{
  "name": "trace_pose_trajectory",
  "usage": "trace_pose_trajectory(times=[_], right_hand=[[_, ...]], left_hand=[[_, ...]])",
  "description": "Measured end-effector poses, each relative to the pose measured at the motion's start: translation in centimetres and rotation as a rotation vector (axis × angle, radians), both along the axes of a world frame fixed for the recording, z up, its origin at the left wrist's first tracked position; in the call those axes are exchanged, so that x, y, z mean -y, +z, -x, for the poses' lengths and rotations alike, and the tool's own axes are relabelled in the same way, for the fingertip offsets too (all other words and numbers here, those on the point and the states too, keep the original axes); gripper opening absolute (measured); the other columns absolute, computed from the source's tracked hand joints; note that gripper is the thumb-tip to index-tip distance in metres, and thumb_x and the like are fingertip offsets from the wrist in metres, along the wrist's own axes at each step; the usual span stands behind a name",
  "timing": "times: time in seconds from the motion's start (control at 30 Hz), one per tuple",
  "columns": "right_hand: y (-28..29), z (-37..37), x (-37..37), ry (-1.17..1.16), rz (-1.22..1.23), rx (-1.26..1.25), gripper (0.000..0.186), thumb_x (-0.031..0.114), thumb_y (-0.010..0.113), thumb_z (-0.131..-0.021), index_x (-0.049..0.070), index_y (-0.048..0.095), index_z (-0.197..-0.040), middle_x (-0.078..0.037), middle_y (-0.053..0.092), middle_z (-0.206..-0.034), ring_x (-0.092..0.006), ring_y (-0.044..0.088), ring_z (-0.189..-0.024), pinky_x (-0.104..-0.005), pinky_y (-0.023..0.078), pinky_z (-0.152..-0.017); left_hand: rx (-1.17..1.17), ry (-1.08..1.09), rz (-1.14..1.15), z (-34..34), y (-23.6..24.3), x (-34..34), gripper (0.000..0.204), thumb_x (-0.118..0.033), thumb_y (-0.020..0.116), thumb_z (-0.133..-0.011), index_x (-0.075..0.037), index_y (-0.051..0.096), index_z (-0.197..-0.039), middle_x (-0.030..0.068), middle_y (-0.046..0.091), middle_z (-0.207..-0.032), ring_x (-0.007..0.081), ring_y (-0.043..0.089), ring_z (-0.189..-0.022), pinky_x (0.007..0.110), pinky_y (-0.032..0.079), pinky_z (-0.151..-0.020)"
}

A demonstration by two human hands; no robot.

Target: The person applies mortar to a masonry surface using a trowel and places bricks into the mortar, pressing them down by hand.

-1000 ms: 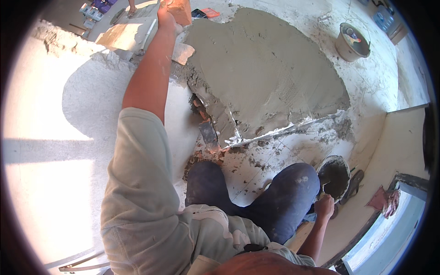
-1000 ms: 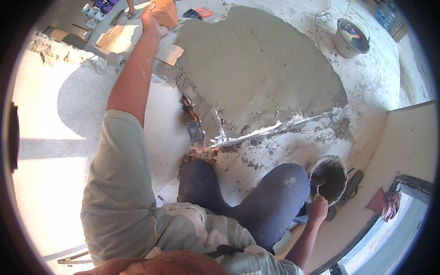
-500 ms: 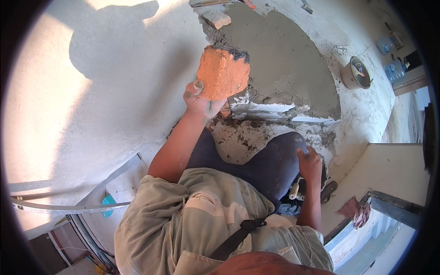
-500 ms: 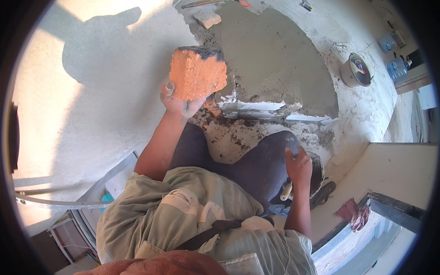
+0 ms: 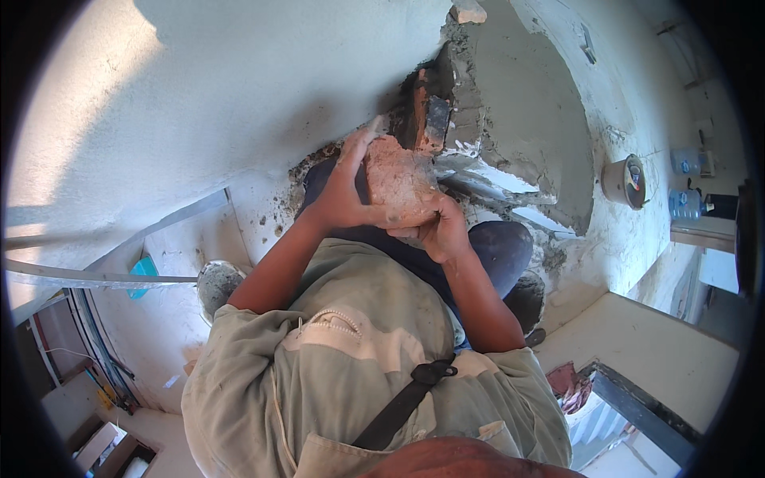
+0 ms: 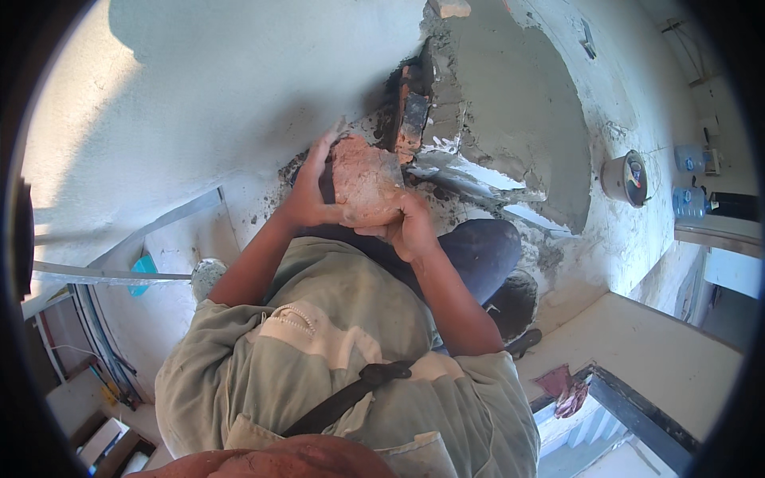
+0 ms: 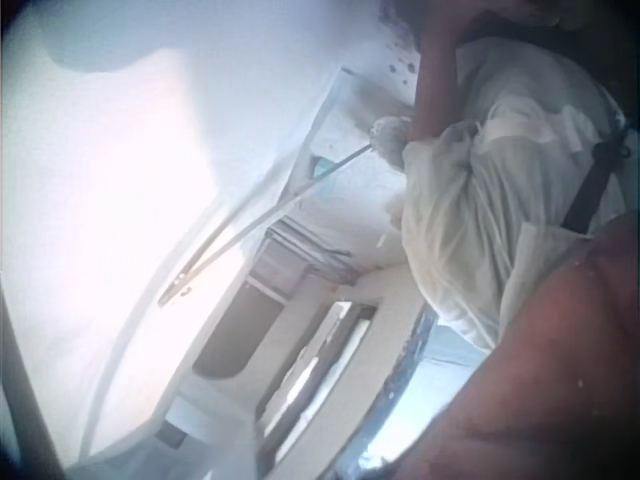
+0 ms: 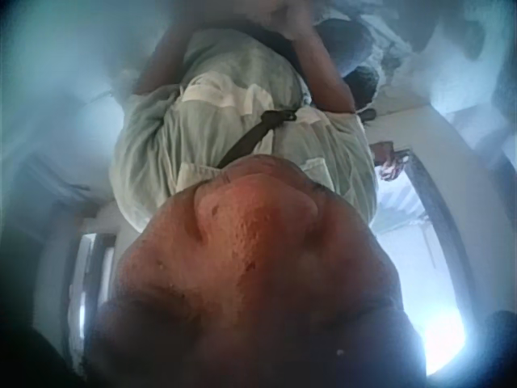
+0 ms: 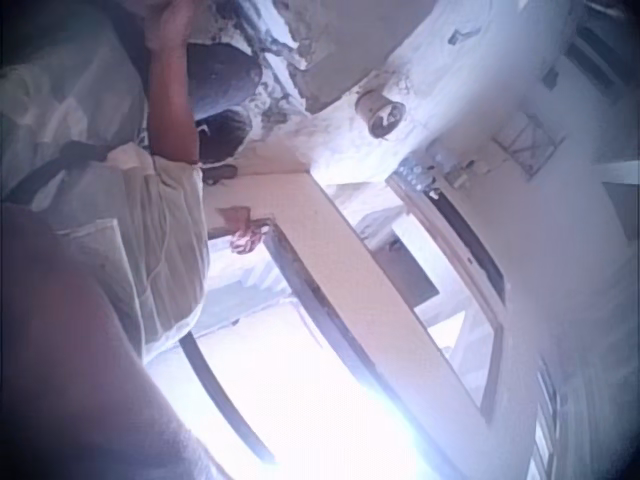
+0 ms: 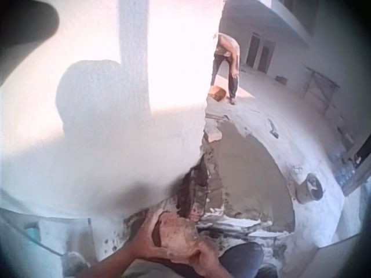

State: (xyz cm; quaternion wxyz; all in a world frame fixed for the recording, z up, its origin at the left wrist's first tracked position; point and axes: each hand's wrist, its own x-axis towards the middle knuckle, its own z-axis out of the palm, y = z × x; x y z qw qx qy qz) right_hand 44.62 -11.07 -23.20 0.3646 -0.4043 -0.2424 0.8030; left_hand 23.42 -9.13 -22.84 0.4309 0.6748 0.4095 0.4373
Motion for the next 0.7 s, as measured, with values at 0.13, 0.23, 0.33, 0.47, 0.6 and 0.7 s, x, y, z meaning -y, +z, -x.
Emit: trace_pose_trajectory(times=[0.13, 0.23, 0.33, 0.47, 0.6, 0.7], right_hand=[[-0.3, 2.1, -0.9, -0.114, 0.021, -0.327, 0.068, 0.040, 0.048, -0.087, -0.002, 0.041, -0.140, -0.020, 0.060, -0.127, -0.0352, 0.068, -0.104, -0.0477, 0.062, -0.077], [-0.4, 2.5, -2.6, -0.117, 0.002, -0.356, 0.068, 0.041, 0.046, -0.088, -0.002, 0.042, -0.140, -0.021, 0.062, -0.126, -0.0352, 0.068, -0.104, -0.0472, 0.062, -0.074], [-2.3, 1.2, -4.0, 0.027, -0.017, -0.152, 0.064, 0.042, 0.049, -0.092, -0.004, 0.046, -0.137, -0.021, 0.064, -0.120, -0.0322, 0.070, -0.098, -0.0426, 0.063, -0.071], [0.9, -2.7, -3.5, -0.013, -0.250, 0.664, 0.058, 0.039, 0.057, -0.095, -0.005, 0.052, -0.132, -0.019, 0.065, -0.115, -0.0254, 0.069, -0.088, -0.0357, 0.061, -0.069], [1.1, -10.2, 2.0, -0.131, -0.332, 0.745, 0.055, 0.035, 0.061, -0.095, -0.005, 0.054, -0.131, -0.017, 0.066, -0.110, -0.0213, 0.068, -0.084, -0.0323, 0.059, -0.067], [-1.0, -13.4, 7.4, -0.228, -0.286, 0.782, 0.053, 0.033, 0.063, -0.093, -0.006, 0.055, -0.128, -0.016, 0.066, -0.104, -0.0212, 0.068, -0.082, -0.0321, 0.059, -0.068]], left_hand=[[0.705, 0.077, 0.455, 0.5, -5.1, -0.7, 0.083, -0.046, 0.054, -0.091, -0.001, 0.023, -0.153, 0.0155, 0.038, -0.151, 0.0305, 0.041, -0.136, 0.045, 0.032, -0.113], [1.059, -0.064, 0.667, -2.0, -5.4, -0.4, 0.074, -0.050, 0.047, -0.096, -0.002, 0.030, -0.150, 0.0145, 0.047, -0.144, 0.0258, 0.048, -0.131, 0.044, 0.038, -0.110], [1.201, -0.048, 0.801, -3.3, -7.5, -2.1, 0.065, -0.048, 0.046, -0.098, -0.004, 0.036, -0.146, 0.0146, 0.050, -0.141, 0.0272, 0.054, -0.127, 0.046, 0.042, -0.108], [1.325, -0.045, 0.673, -4.1, -5.2, -7.7, 0.057, -0.040, 0.047, -0.101, -0.005, 0.039, -0.144, 0.0129, 0.056, -0.134, 0.0272, 0.059, -0.120, 0.043, 0.046, -0.105], [0.790, 0.123, 0.642, -3.4, -3.7, -16.4, 0.046, -0.033, 0.057, -0.099, -0.004, 0.048, -0.134, 0.0075, 0.061, -0.119, 0.0216, 0.062, -0.108, 0.041, 0.049, -0.096], [0.637, 0.167, 0.529, -4.8, -4.6, -21.3, 0.039, -0.033, 0.060, -0.098, -0.005, 0.053, -0.124, 0.0060, 0.062, -0.109, 0.0189, 0.063, -0.102, 0.040, 0.051, -0.088]])
